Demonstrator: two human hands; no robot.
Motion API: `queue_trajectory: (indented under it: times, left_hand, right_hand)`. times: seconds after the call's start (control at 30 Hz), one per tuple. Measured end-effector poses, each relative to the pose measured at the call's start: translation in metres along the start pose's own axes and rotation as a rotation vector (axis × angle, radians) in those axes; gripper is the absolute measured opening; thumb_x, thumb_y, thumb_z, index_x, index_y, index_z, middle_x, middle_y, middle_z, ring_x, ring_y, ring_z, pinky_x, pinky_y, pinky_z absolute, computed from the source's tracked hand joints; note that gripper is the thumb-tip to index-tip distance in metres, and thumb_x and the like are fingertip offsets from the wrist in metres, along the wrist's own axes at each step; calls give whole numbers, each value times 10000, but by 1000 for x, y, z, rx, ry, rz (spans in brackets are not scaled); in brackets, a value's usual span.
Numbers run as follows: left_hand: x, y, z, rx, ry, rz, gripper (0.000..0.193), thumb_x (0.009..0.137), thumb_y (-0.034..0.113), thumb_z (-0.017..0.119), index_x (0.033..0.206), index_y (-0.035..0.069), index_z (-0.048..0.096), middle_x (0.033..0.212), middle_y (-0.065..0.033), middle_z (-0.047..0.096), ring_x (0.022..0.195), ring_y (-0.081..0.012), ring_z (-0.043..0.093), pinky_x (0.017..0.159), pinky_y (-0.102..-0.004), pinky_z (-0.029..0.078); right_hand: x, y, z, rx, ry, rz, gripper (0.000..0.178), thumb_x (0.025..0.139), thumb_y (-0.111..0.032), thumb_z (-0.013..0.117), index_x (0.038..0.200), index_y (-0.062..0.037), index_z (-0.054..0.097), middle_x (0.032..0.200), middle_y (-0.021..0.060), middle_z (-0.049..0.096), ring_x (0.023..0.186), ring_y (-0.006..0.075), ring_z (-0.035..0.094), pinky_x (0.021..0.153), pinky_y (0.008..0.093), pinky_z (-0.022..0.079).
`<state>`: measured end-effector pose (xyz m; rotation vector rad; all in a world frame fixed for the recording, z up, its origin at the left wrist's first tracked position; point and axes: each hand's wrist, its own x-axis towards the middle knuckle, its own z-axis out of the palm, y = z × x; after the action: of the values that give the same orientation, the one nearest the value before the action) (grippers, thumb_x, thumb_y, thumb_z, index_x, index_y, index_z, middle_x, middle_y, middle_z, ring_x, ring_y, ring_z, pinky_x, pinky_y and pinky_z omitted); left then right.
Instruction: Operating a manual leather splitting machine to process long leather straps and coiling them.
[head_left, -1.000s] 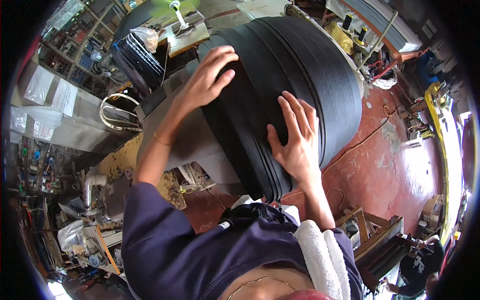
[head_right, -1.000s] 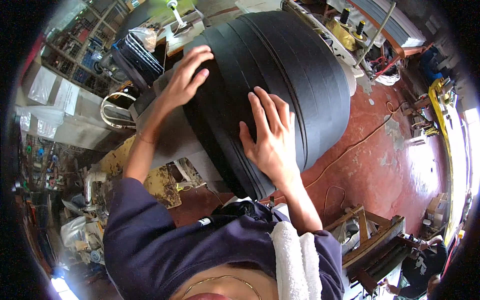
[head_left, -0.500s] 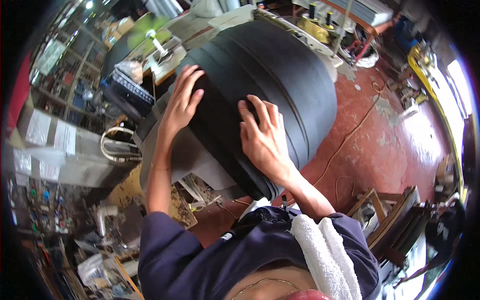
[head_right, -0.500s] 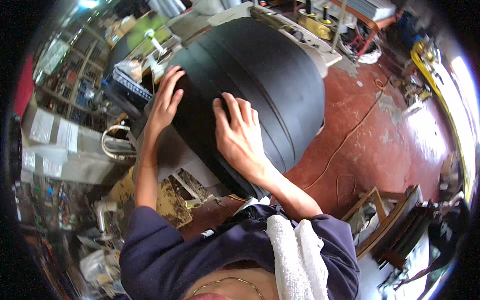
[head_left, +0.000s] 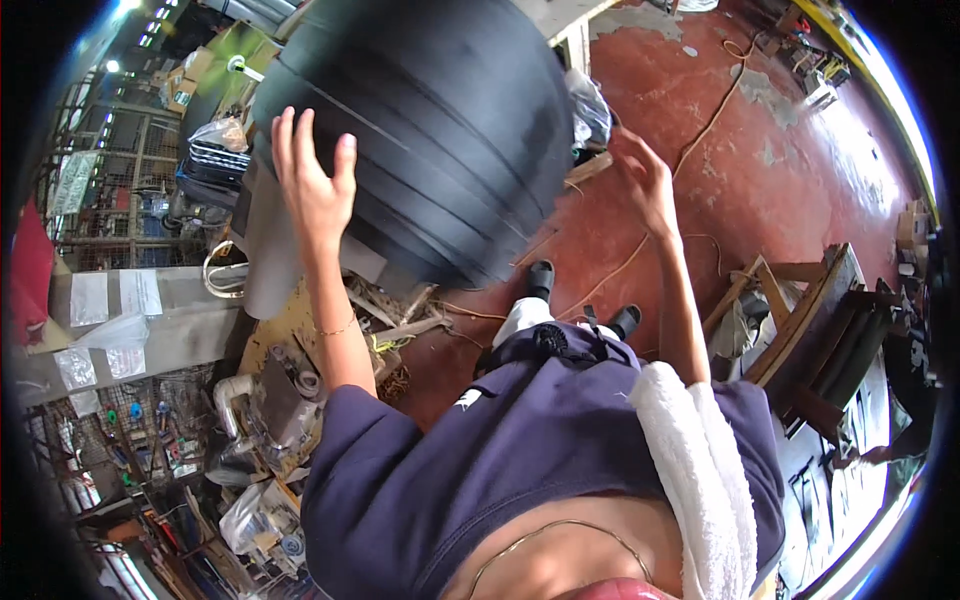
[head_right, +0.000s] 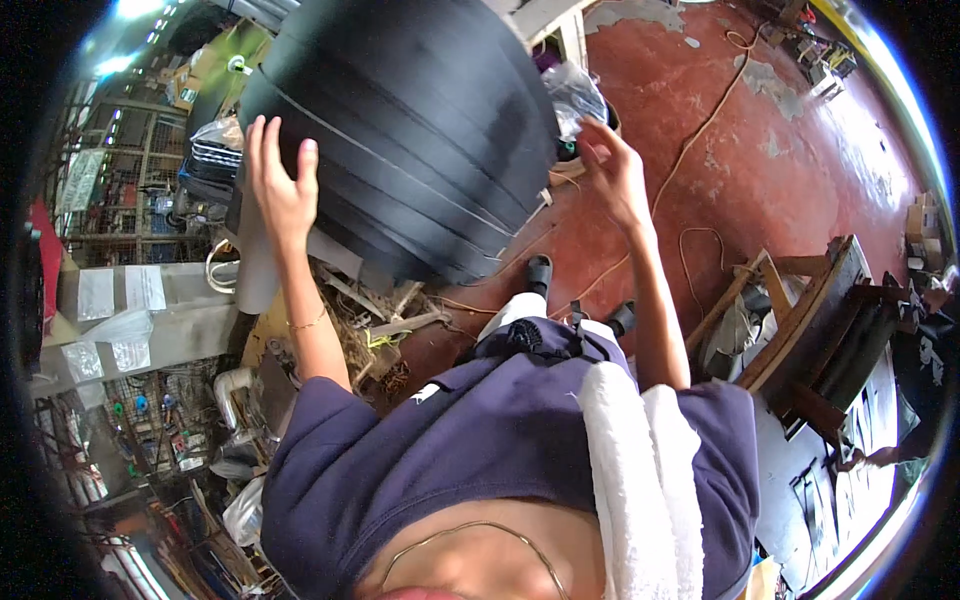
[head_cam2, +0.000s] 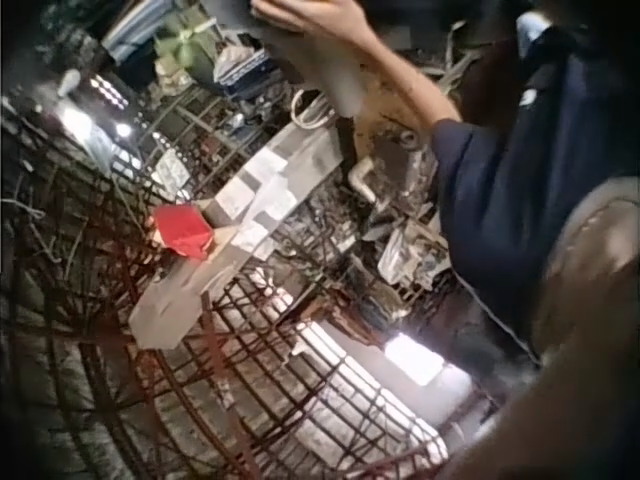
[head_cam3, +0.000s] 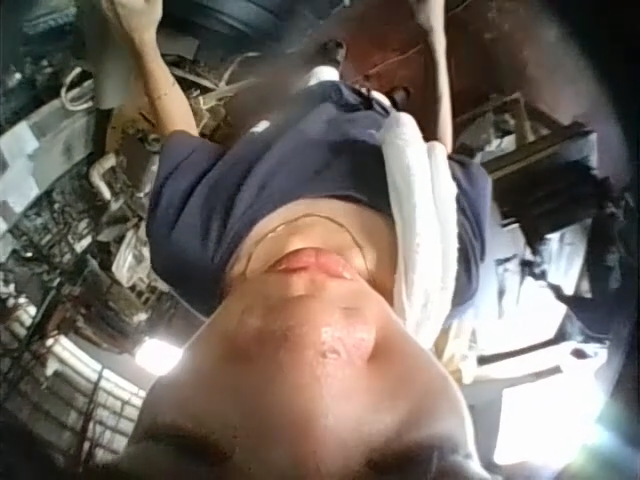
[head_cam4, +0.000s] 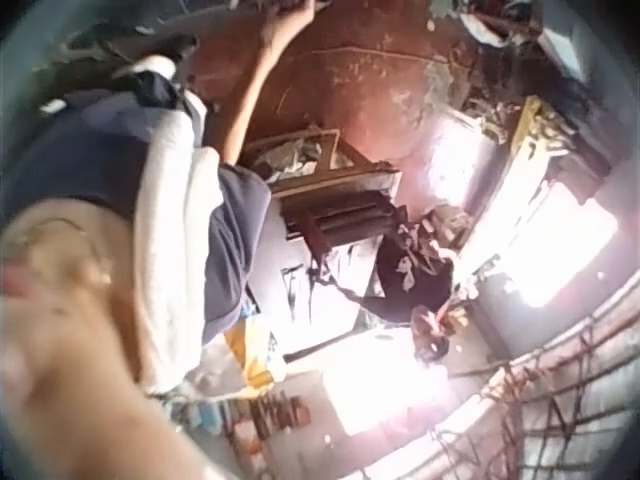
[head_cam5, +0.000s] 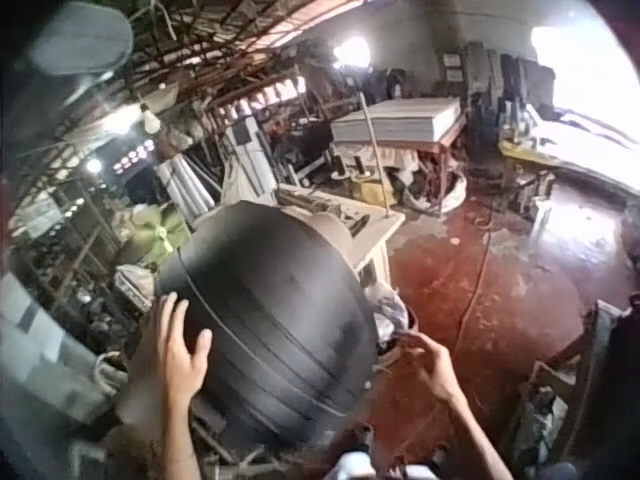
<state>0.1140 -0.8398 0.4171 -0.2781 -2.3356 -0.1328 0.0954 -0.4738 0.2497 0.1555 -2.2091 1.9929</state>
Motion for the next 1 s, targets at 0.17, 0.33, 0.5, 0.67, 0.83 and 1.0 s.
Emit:
queue_trajectory:
  times: [0.17, 0.33, 0.5, 0.67, 0.83, 1.0]
  left_hand:
    - [-18, 67, 34, 285, -100, 56, 658, 843, 433, 633, 1364, 82, 435, 1417, -196, 378, 1303, -420, 334, 1000, -584, 325]
    - [-41, 126, 25, 372, -16, 126, 546, 882, 371, 610, 1340, 104, 479, 1389, -193, 428, 1264, -398, 402, 968, -541, 376]
    - [-92, 268, 115, -464, -17, 132, 296, 883, 140, 577, 1128, -27, 570, 1263, -221, 509, 1219, -400, 444, 1020, -503, 345]
    - [-143, 486, 185, -1145, -685, 519, 225, 762, 68, 646, 979, 8, 647, 1108, -174, 613, 1056, -344, 569, 917, -414, 463]
    - [-162, 601, 269, -1311, -1056, 769, 178, 817, 106, 638, 949, -12, 642, 1047, -182, 628, 1030, -337, 584, 900, -394, 476]
    - [-117, 716, 316, -1443, -955, 819, 201, 782, 90, 671, 944, -23, 628, 974, -184, 642, 944, -339, 621, 844, -381, 500]
  right_hand:
    - [-140, 125, -144, -313, -3, 292, 282, 859, -156, 602, 1111, -38, 639, 951, 110, 681, 859, 182, 660, 774, 296, 511]
    - [-252, 156, -189, -422, -19, 675, 316, 756, -213, 632, 1028, -65, 695, 995, 165, 688, 935, 265, 672, 834, 359, 530]
    - [-305, 169, -232, -53, 286, 739, 373, 804, -217, 626, 1099, 11, 646, 950, 158, 699, 848, 220, 680, 784, 322, 538]
    - [-316, 172, -275, 113, 557, 773, 350, 844, -188, 627, 1133, 8, 616, 911, 90, 679, 786, 139, 643, 685, 273, 521]
    - [-311, 158, -299, 276, 778, 684, 313, 868, -231, 648, 1117, -43, 619, 914, 38, 667, 812, 120, 626, 717, 257, 498]
    - [-291, 181, -349, -44, 1320, 574, 351, 839, -178, 673, 1134, -1, 603, 920, 61, 660, 840, 150, 626, 785, 286, 502]
